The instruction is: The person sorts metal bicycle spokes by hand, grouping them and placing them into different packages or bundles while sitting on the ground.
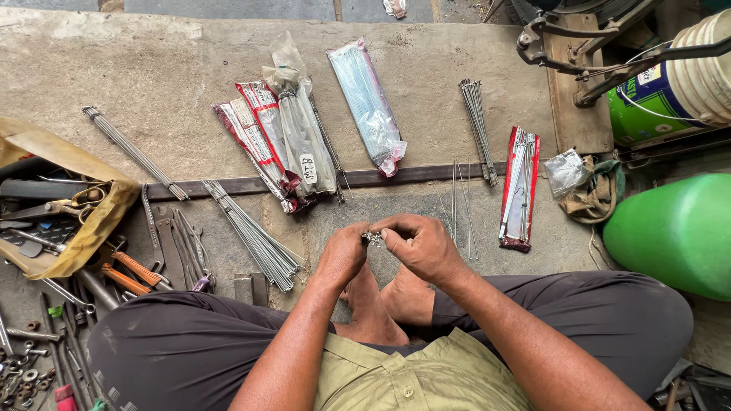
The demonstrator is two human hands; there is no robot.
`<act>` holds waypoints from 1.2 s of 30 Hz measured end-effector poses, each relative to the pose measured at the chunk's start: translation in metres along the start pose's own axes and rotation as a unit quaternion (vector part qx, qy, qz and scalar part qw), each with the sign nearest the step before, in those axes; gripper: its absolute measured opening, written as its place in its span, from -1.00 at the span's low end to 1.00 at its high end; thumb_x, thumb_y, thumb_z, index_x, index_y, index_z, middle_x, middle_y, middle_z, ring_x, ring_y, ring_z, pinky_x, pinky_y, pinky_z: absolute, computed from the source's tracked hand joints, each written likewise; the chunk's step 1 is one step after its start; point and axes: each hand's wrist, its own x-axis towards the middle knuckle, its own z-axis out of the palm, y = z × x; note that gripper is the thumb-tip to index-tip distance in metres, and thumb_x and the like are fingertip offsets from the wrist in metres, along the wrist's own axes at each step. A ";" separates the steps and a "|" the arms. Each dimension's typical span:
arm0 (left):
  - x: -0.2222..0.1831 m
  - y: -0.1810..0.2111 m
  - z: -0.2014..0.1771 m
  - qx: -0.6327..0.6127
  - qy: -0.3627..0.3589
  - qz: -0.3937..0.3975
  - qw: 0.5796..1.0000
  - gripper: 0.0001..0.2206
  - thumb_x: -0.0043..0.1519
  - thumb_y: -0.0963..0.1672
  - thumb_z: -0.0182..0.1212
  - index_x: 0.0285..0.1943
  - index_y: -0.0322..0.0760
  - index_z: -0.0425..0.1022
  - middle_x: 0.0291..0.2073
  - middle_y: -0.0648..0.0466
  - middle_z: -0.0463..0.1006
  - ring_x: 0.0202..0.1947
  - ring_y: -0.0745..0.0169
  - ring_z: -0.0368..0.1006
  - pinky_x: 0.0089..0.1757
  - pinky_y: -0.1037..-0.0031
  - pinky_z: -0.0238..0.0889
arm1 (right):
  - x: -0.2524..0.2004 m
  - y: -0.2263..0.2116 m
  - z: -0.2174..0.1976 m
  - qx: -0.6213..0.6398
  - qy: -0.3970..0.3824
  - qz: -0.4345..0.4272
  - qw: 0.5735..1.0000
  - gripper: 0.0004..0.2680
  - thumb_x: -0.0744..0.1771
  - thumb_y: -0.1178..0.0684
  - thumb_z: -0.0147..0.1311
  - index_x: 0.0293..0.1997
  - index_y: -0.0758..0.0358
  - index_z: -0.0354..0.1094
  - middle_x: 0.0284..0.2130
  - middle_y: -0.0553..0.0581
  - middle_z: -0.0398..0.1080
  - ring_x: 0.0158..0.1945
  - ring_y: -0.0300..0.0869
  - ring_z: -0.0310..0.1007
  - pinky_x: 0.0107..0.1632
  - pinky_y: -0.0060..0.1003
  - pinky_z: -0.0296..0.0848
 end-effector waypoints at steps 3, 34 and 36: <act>0.001 0.001 0.001 0.013 -0.001 -0.007 1.000 -0.73 0.22 -0.24 0.07 0.05 -0.20 0.57 -0.14 -0.21 0.62 -0.08 -0.29 0.53 -0.08 0.08 0.39 | -0.002 -0.011 0.001 -0.030 0.031 0.005 0.999 -0.82 0.31 0.07 0.10 -0.05 0.19 0.56 -0.32 0.08 0.64 -0.27 -0.21 0.63 -0.17 -0.28 0.56; -0.002 -0.015 0.009 -0.007 0.029 0.060 0.998 -0.76 0.07 -0.32 0.09 -0.15 -0.31 0.54 -0.20 -0.15 0.62 -0.19 -0.26 0.54 -0.21 0.14 0.44 | 0.013 0.019 0.017 0.054 -0.054 -0.179 0.981 -0.75 0.33 0.29 0.05 0.09 0.18 0.48 0.04 0.16 0.57 0.16 -0.06 0.59 0.18 -0.24 0.56; -0.003 -0.006 0.001 -0.028 0.027 0.054 0.998 -0.76 0.07 -0.33 0.08 -0.14 -0.30 0.53 -0.21 -0.14 0.61 -0.19 -0.25 0.53 -0.21 0.14 0.43 | 0.009 0.013 0.016 0.057 -0.042 -0.180 0.981 -0.76 0.32 0.30 0.04 0.05 0.19 0.48 0.01 0.14 0.59 0.11 -0.08 0.63 0.13 -0.27 0.60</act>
